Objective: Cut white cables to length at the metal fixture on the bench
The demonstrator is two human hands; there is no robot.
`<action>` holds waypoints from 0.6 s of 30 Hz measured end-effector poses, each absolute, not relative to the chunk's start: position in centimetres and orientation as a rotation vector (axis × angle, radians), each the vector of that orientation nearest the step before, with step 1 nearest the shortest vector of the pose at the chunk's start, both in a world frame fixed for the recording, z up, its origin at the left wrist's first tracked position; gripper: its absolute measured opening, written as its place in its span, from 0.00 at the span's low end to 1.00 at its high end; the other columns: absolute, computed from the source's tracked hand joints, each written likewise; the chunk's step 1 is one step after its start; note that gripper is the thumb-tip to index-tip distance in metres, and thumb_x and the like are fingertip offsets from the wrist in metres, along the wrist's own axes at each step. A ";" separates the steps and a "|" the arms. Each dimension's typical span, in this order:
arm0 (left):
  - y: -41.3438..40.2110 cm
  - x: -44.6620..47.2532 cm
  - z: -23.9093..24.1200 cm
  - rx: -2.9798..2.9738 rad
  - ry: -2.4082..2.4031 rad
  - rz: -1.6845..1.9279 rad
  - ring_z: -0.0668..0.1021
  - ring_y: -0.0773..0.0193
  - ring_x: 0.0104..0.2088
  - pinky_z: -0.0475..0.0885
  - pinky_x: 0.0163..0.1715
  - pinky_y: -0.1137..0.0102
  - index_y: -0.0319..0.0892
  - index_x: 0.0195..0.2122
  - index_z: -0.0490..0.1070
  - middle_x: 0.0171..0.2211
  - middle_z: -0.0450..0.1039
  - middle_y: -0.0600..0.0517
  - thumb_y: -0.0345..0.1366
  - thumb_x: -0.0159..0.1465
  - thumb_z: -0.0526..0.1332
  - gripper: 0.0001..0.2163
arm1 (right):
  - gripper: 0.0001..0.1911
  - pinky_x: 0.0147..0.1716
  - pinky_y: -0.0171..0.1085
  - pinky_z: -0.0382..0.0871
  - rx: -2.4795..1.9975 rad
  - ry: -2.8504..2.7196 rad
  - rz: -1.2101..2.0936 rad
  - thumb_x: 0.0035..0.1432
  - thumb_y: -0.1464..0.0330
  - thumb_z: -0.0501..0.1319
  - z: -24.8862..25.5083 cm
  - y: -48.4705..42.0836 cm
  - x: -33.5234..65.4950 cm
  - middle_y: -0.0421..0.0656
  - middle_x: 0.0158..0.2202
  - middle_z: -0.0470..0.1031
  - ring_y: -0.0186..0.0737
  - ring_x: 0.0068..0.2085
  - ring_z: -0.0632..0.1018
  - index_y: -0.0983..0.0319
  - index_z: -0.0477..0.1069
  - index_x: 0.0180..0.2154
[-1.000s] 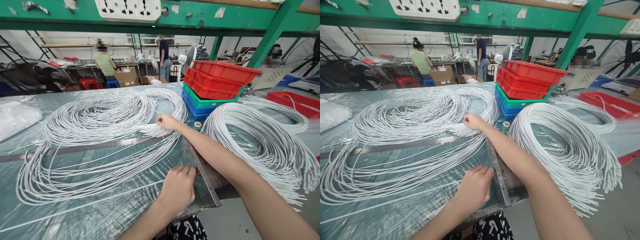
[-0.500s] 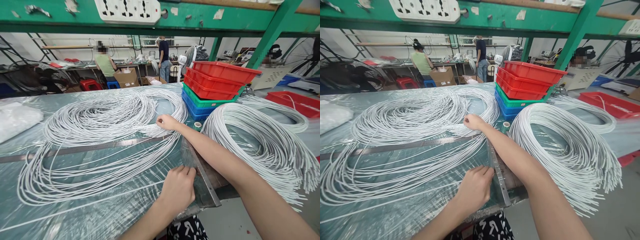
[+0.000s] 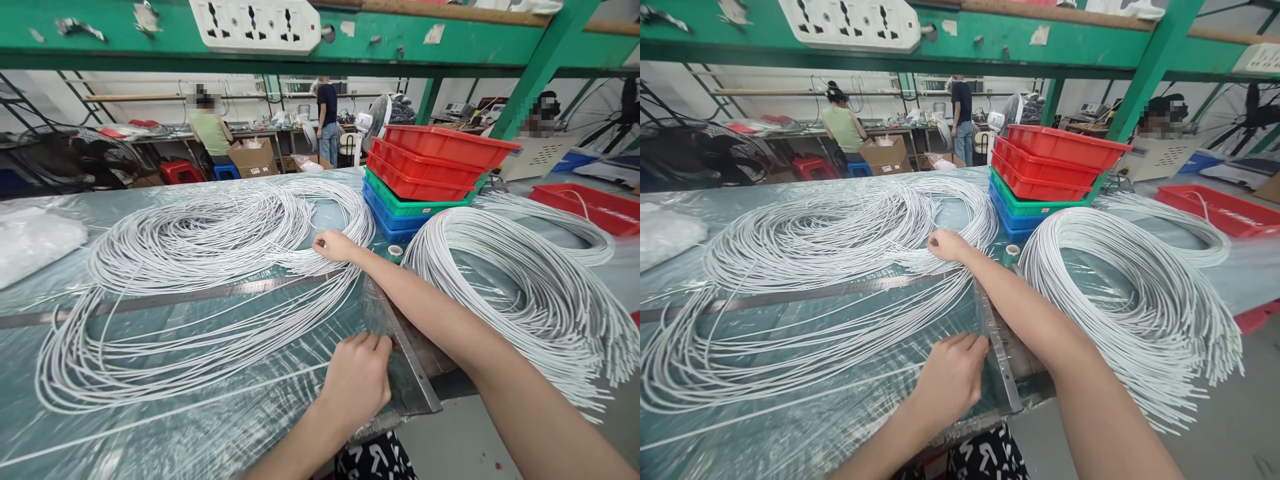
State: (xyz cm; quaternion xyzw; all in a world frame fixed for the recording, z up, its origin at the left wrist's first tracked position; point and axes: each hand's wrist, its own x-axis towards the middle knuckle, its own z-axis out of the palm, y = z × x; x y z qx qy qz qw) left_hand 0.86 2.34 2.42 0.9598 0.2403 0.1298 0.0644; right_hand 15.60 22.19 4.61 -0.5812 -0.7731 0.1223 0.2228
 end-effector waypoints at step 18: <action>2.2 0.9 2.3 2.883 0.762 0.379 0.66 0.64 0.24 0.54 0.22 0.68 0.42 0.29 0.61 0.24 0.65 0.54 0.23 0.60 0.51 0.07 | 0.08 0.33 0.31 0.59 -1.611 -2.136 0.337 0.60 0.71 0.55 4.6 22.2 15.5 0.41 0.34 0.75 0.35 0.34 0.73 0.64 0.73 0.32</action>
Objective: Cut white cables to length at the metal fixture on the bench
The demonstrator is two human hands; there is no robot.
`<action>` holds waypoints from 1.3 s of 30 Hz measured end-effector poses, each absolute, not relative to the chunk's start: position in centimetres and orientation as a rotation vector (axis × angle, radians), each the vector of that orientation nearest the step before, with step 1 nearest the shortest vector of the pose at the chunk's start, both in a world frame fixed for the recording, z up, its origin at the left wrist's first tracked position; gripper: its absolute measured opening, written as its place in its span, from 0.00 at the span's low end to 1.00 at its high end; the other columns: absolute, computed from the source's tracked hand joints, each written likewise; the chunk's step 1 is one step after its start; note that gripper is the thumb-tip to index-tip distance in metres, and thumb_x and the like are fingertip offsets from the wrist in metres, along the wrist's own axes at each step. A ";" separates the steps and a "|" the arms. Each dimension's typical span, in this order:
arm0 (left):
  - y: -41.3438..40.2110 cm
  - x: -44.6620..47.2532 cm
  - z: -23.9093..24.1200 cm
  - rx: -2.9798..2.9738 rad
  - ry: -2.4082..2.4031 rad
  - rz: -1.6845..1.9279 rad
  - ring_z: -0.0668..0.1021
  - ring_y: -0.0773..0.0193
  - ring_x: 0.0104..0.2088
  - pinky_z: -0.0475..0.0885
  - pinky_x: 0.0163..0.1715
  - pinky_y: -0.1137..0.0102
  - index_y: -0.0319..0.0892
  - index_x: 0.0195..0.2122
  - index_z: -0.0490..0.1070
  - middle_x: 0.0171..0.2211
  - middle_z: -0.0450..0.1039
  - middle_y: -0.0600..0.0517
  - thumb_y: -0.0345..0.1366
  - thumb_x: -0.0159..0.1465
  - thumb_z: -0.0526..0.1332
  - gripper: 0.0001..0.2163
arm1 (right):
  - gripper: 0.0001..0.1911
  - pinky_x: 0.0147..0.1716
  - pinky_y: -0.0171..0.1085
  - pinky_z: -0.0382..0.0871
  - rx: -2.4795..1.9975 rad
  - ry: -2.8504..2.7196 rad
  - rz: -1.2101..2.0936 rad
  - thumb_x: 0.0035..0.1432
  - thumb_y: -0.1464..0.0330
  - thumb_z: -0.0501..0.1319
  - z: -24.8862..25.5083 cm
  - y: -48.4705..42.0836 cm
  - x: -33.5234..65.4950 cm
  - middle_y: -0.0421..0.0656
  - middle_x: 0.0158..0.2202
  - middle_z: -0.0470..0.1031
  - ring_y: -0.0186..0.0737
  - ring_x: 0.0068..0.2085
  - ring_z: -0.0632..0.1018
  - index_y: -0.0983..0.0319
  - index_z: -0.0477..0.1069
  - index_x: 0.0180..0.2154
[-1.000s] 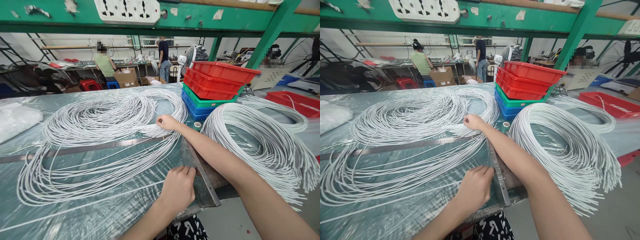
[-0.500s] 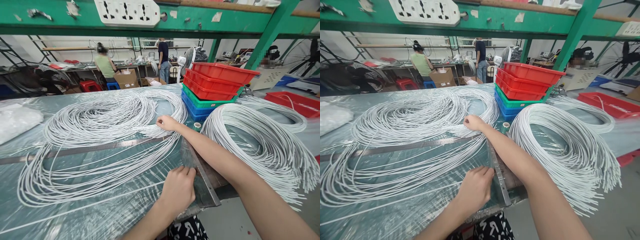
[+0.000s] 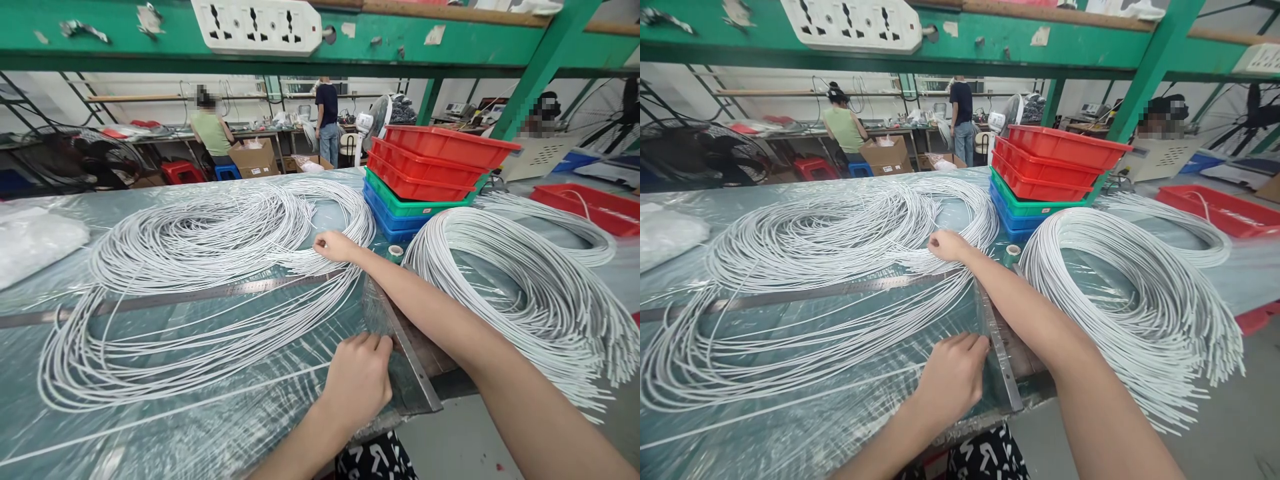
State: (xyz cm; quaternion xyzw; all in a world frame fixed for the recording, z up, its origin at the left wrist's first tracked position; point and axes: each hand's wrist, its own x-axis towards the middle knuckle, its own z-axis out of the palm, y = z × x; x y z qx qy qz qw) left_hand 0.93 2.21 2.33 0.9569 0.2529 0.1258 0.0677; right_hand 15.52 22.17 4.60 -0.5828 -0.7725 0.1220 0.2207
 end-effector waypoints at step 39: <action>2.2 0.9 2.5 2.875 0.758 0.324 0.68 0.64 0.25 0.55 0.23 0.68 0.42 0.32 0.63 0.25 0.65 0.54 0.24 0.62 0.53 0.06 | 0.08 0.32 0.31 0.58 -1.580 -2.132 0.371 0.60 0.71 0.56 4.3 22.3 15.7 0.41 0.33 0.75 0.35 0.34 0.73 0.64 0.73 0.31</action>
